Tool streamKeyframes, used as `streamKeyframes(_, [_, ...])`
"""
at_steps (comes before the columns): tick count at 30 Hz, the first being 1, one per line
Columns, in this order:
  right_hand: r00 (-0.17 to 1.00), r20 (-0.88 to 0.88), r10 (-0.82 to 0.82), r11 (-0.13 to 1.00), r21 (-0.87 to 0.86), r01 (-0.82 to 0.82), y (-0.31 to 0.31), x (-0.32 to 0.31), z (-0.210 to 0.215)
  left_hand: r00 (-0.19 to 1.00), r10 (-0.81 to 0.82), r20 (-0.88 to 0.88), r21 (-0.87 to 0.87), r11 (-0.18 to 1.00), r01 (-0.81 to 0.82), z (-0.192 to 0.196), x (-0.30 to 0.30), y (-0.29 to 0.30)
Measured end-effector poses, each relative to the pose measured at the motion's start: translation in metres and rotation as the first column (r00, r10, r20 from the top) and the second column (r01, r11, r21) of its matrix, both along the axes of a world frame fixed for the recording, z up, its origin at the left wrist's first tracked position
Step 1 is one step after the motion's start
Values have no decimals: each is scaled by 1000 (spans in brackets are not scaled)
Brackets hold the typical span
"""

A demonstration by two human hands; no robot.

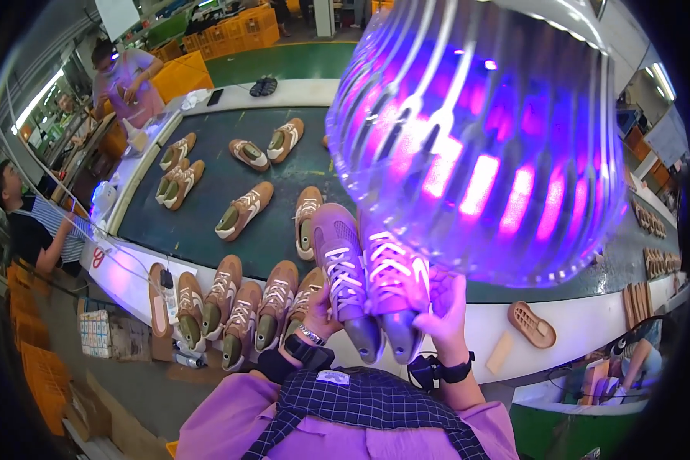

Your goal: Inspecting finished shoes under a UV lamp and organizing them on a conveyor belt, including tagging objects.

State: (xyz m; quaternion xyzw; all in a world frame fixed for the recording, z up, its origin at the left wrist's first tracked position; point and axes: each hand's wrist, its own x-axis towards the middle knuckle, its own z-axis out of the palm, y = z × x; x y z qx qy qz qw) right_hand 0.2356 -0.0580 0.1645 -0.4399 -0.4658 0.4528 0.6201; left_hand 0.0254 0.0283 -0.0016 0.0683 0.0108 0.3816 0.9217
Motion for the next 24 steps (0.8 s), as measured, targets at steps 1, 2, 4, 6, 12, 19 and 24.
streamKeyframes(1, [984,-179,16,999,-33,-22,3,0,-7,987,69,-145,10,998,-68,-1,3,-2])
streamKeyframes(2, [940,-342,18,996,-74,-46,4,0,-15,978,61,-199,-35,997,-69,-2,4,-4])
streamKeyframes(4, [864,-447,230,941,-123,-314,4,0,-34,981,40,-187,-130,989,-65,-4,8,-9])
streamKeyframes(6, [800,-596,67,916,-282,-286,-5,-8,-55,984,-3,-180,-147,989,-24,-2,9,-16])
streamKeyframes(12, [712,-701,50,945,-197,-261,-16,15,-67,994,-99,-40,20,995,100,37,9,-12])
streamKeyframes(19, [642,-758,-118,992,-119,43,3,47,-38,981,153,-123,-43,986,-159,83,33,16])
streamKeyframes(24, [618,-722,-310,949,-204,238,-6,38,-55,886,321,-335,-33,936,-351,79,30,5])
